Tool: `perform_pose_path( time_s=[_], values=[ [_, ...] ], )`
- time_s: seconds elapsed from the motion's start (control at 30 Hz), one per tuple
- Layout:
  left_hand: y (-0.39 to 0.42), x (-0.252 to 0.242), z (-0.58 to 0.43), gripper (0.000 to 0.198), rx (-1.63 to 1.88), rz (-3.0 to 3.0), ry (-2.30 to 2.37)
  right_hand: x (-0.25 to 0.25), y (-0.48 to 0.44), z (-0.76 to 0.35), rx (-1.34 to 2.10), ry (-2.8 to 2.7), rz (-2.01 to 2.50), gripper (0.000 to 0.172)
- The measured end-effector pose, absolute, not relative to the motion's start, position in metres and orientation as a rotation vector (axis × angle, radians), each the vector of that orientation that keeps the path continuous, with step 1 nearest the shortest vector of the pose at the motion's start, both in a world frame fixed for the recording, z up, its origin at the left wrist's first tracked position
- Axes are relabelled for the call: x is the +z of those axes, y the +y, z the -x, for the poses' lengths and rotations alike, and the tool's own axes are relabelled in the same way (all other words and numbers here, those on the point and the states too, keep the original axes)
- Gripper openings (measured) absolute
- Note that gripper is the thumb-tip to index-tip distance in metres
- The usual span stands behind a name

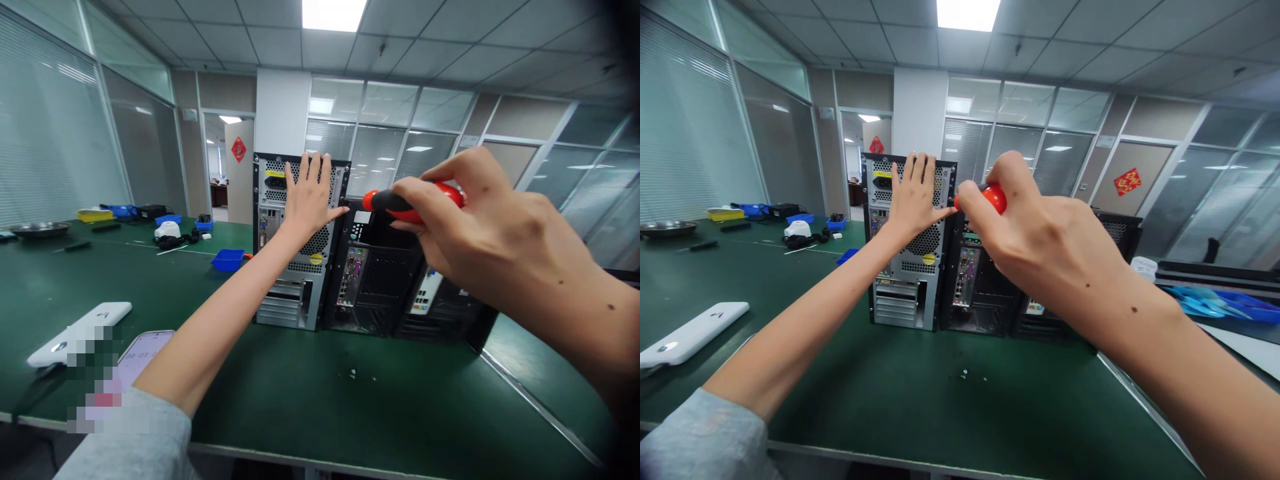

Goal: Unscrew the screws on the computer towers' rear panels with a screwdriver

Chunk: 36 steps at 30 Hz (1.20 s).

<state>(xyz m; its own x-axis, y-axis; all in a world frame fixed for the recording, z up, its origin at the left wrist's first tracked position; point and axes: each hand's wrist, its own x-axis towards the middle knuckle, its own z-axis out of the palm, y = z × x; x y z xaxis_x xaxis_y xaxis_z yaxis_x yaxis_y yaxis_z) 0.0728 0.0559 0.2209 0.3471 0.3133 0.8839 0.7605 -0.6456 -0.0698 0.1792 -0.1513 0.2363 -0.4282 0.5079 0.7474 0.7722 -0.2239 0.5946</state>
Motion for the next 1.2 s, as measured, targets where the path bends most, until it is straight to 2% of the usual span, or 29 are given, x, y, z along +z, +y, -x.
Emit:
perform_pose_path(
  time_s=[0.5, 0.9, 1.2],
  values=[
    [0.055, 0.221, -0.073, 0.101, -1.240, 2.144, -0.941, 0.232, -0.147, -0.180, -1.868, -1.754, 1.359, 0.033],
    [0.056, 0.221, -0.073, 0.098, -1.262, 2.158, -0.940, 0.231, -0.146, -0.178, -1.587, -1.765, 1.488, 0.042],
    [0.055, 0.222, -0.073, 0.097, -1.264, 2.161, -0.935, 0.230, -0.149, -0.173, -1.672, -1.714, 1.508, 0.041]
  ],
)
